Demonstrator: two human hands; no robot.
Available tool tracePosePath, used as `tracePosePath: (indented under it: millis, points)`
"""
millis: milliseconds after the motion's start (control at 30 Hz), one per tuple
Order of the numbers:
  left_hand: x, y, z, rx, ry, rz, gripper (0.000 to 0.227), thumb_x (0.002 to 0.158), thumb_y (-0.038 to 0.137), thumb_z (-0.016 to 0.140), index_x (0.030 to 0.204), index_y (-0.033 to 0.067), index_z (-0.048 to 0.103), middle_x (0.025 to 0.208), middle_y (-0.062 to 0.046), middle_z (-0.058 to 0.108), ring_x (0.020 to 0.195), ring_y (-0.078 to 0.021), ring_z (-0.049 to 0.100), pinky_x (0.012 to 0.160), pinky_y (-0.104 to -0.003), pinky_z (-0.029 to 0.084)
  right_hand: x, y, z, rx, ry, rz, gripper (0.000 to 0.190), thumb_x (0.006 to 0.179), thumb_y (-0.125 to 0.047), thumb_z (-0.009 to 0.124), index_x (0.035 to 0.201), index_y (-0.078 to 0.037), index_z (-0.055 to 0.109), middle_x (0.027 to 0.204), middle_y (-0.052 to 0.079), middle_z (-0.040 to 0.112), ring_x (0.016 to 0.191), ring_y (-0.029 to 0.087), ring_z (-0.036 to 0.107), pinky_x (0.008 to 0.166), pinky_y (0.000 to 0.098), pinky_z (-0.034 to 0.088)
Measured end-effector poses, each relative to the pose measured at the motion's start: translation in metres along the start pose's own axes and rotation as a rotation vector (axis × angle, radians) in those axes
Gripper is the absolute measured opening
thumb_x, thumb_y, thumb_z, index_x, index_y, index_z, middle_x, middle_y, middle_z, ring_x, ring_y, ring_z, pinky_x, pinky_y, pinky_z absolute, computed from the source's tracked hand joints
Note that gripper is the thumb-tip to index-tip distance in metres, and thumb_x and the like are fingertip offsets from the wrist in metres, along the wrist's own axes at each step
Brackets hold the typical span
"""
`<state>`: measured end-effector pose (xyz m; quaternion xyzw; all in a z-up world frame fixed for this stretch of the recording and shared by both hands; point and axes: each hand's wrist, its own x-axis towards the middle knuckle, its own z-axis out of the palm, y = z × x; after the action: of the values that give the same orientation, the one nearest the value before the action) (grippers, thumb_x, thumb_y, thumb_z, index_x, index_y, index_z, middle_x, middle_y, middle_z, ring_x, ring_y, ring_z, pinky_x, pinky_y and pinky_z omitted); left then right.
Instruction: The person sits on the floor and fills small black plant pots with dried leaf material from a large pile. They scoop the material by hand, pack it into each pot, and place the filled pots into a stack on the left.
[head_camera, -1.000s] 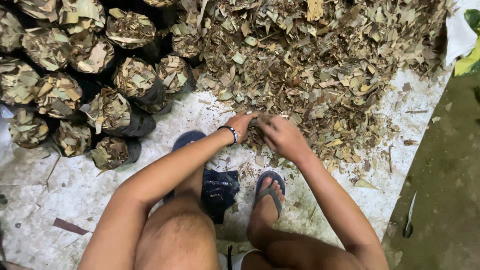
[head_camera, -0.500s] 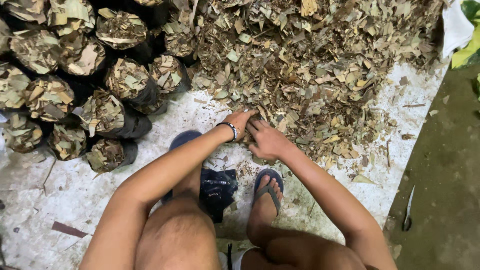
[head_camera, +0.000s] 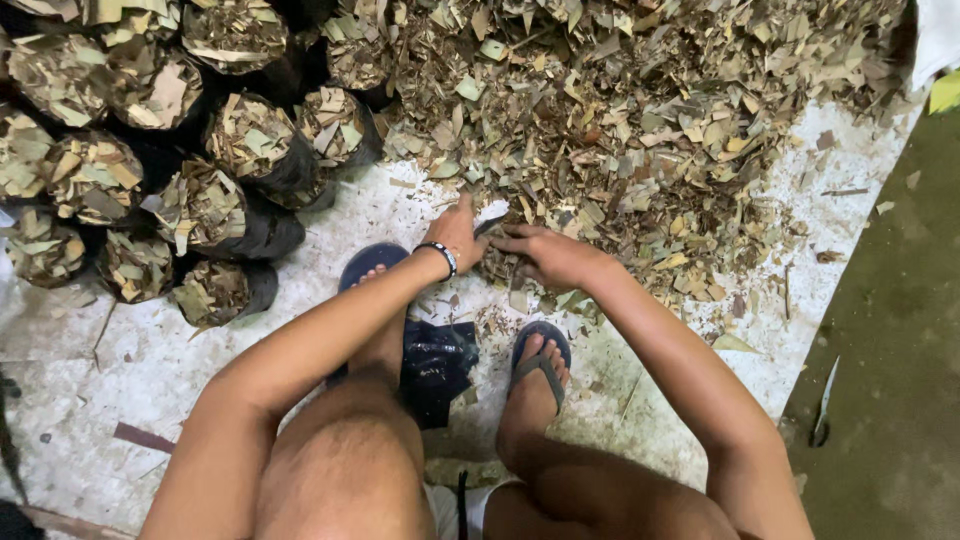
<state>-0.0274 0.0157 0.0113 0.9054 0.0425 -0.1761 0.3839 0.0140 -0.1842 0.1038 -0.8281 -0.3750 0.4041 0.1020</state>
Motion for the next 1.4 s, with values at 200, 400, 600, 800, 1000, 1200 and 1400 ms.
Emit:
tracePosePath:
  millis: [200,400,600,800,1000,1200,1400]
  points:
    - [-0.010,-0.004,-0.004,0.069,-0.243,-0.210,0.048,0.086,0.041,0.066,0.104,-0.0031,0.076,0.107,-0.033,0.071,0.106,-0.0453,0.070,0.096,-0.049,0.056,-0.004,-0.015,-0.027,-0.057,-0.086,-0.061,0.095,0.073,-0.006,0.076,0.155,-0.025,0.033,0.162,0.013,0.029,0.144,0.034,0.038,0.118,0.0415,0.036]
    - [-0.004,-0.009,-0.001,0.085,-0.186,-0.159,0.047,0.087,0.041,0.066,0.102,-0.0021,0.075,0.104,-0.031,0.070,0.103,-0.0454,0.069,0.094,-0.050,0.055,0.003,0.000,-0.022,-0.137,0.006,-0.147,0.070,0.084,-0.001,0.069,0.149,-0.024,0.053,0.153,0.008,0.048,0.131,0.033,0.055,0.106,0.0413,0.049]
    - [-0.009,-0.008,0.001,0.068,-0.170,-0.102,0.041,0.091,0.036,0.062,0.100,-0.0013,0.075,0.101,-0.031,0.071,0.101,-0.0460,0.069,0.093,-0.051,0.055,0.018,0.012,-0.005,-0.081,0.168,-0.184,0.045,0.085,-0.015,0.077,0.128,-0.010,0.067,0.120,0.014,0.063,0.103,0.035,0.069,0.089,0.0454,0.057]
    - [-0.006,-0.013,0.009,0.175,-0.153,0.033,0.030,0.081,0.023,0.065,0.094,-0.0032,0.075,0.100,-0.032,0.070,0.100,-0.0451,0.069,0.092,-0.050,0.056,0.033,-0.008,0.036,-0.177,0.411,-0.092,0.045,0.076,-0.018,0.080,0.117,-0.005,0.067,0.111,0.019,0.062,0.083,0.040,0.071,0.073,0.0494,0.059]
    - [0.003,-0.020,0.013,0.154,-0.210,0.081,0.028,0.086,0.021,0.060,0.095,-0.0027,0.074,0.097,-0.032,0.071,0.099,-0.0448,0.070,0.092,-0.051,0.055,0.058,-0.010,0.071,-0.293,0.554,0.072,0.033,0.084,-0.010,0.070,0.116,-0.004,0.065,0.112,0.021,0.063,0.075,0.040,0.073,0.062,0.0486,0.061]
    - [0.009,-0.023,0.010,0.145,-0.179,0.091,0.038,0.091,0.034,0.062,0.095,-0.0024,0.074,0.100,-0.031,0.070,0.101,-0.0459,0.068,0.093,-0.052,0.053,0.045,-0.004,0.069,-0.171,0.580,0.072,0.045,0.079,-0.014,0.079,0.120,-0.003,0.063,0.112,0.022,0.062,0.083,0.043,0.072,0.069,0.0507,0.060]
    - [0.000,-0.050,0.023,-0.113,-0.264,0.039,0.056,0.111,0.046,0.052,0.091,-0.0015,0.073,0.093,-0.028,0.073,0.094,-0.0408,0.071,0.092,-0.048,0.053,0.019,0.008,0.049,0.043,0.603,0.037,0.062,0.069,-0.017,0.089,0.124,-0.002,0.065,0.116,0.021,0.063,0.098,0.044,0.069,0.082,0.0487,0.058]
